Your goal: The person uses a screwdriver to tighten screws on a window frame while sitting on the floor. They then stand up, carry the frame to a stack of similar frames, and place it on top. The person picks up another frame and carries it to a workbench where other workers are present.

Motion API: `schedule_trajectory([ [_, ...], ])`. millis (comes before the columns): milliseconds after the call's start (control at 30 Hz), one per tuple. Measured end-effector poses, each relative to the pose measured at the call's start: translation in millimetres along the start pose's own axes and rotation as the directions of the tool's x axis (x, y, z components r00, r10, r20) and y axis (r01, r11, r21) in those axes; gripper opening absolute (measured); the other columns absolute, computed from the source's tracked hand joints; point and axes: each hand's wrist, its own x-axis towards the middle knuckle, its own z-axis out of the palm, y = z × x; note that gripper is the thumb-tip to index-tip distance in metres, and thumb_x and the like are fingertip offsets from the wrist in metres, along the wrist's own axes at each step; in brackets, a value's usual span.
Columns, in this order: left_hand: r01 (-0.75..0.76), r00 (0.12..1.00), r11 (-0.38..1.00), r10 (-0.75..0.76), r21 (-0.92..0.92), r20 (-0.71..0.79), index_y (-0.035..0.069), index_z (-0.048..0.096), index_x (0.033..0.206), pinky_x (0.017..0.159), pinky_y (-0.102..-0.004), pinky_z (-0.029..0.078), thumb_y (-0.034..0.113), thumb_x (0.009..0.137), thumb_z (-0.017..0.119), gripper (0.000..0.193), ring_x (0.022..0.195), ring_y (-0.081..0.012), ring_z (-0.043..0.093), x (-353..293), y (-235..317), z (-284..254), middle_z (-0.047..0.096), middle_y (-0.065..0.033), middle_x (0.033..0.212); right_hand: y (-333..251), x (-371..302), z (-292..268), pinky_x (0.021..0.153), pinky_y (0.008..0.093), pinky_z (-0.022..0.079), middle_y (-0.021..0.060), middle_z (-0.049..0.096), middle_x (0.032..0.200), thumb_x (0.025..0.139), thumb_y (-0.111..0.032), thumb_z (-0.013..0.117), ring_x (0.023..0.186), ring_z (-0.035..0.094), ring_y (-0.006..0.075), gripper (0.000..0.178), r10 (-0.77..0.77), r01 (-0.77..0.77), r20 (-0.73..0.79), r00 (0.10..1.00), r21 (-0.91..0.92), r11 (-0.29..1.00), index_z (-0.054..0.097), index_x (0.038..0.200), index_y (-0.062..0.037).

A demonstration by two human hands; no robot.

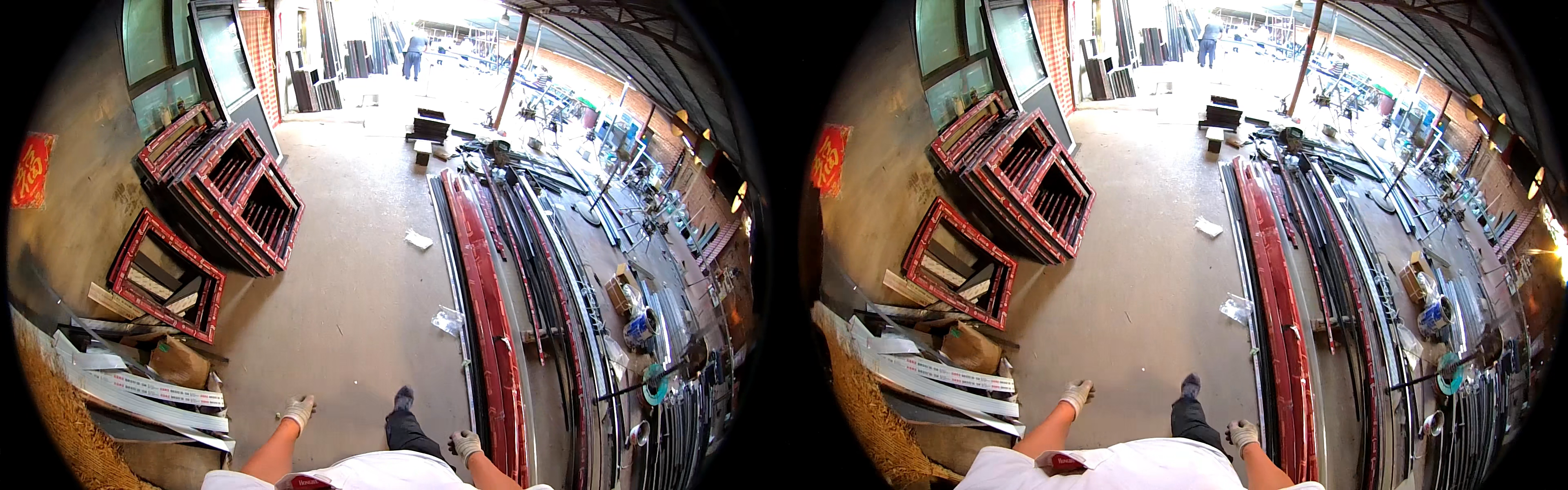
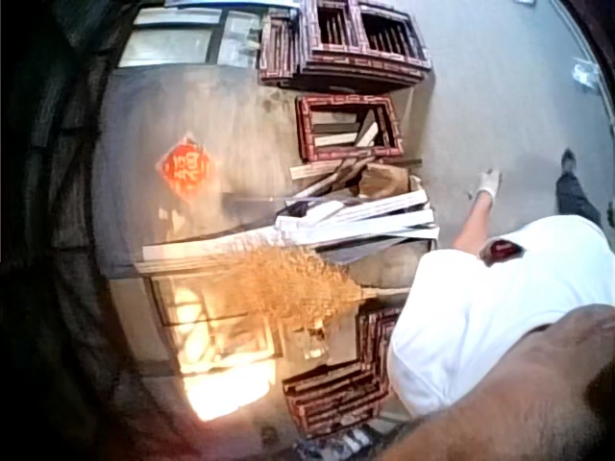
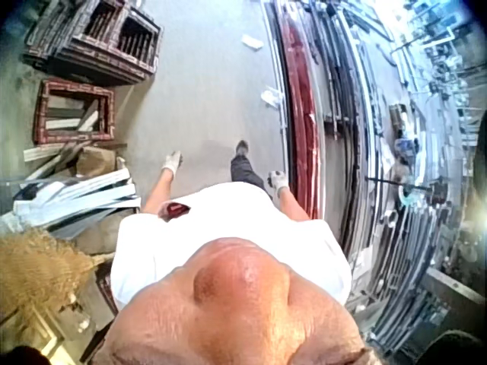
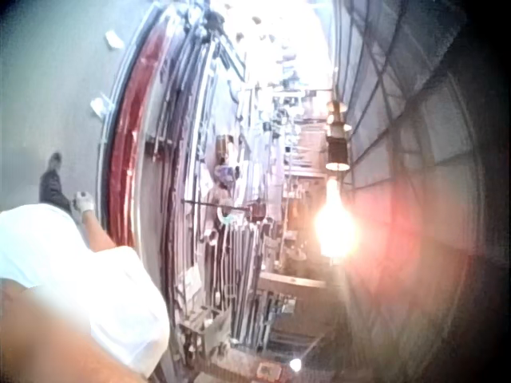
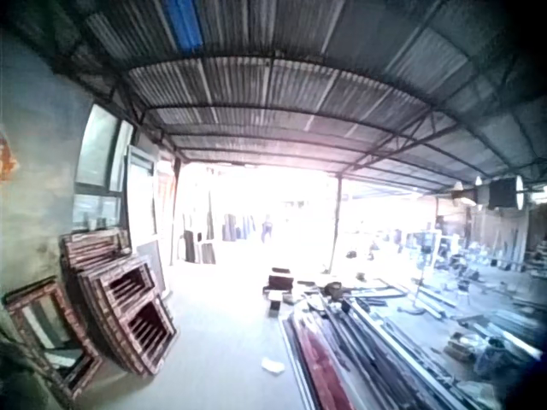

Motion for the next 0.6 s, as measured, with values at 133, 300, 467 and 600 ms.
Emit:
schedule_trajectory([
  [133,-0.048,0.995,0.998,0.045,0.028,0.084,0.005,0.070,0.096,0.064,-0.0361,0.056,0.029,0.099,0.060,0.026,0.073,-0.0204,0.070,64,21,37,0.073,-0.0082,0.086,-44,91,10,0.058,0.0387,0.059,0.0147,0.072,0.079,0.096,-0.020,0.061,0.063,0.071,0.0263,0.024,0.080,-0.080,-0.008,0.997,-0.031,0.996,0.071,0.101,0.0016],
  [300,0.353,0.933,0.881,-0.356,0.314,-0.049,0.000,0.074,0.100,0.063,-0.0415,0.057,0.032,0.095,0.062,0.035,0.074,-0.0257,0.072,77,-4,43,0.075,-0.0136,0.088,-145,200,-2,0.058,0.0429,0.058,0.0172,0.072,0.081,0.093,-0.021,0.060,0.065,0.071,0.0300,0.026,0.030,-0.010,0.074,0.997,-0.254,0.967,0.071,0.099,0.0016],
  [467,0.482,0.876,0.857,-0.466,0.184,-0.127,0.000,0.074,0.102,0.067,-0.0438,0.059,0.028,0.092,0.062,0.032,0.075,-0.0284,0.073,113,36,48,0.075,-0.0151,0.090,-321,301,16,0.049,0.0359,0.051,0.0090,0.066,0.070,0.096,-0.018,0.058,0.054,0.064,0.0200,0.018,-0.158,0.176,0.093,0.983,-0.223,0.959,0.067,0.090,-0.0032],
  [600,0.482,0.876,0.868,-0.473,0.123,-0.094,-0.001,0.073,0.103,0.065,-0.0426,0.058,0.028,0.093,0.062,0.032,0.073,-0.0277,0.072,182,117,80,0.075,-0.0151,0.090,-499,300,62,0.052,0.0336,0.052,0.0086,0.069,0.072,0.099,-0.026,0.059,0.057,0.066,0.0185,0.025,-0.248,0.261,0.112,0.962,-0.121,0.958,0.069,0.094,-0.0038],
])
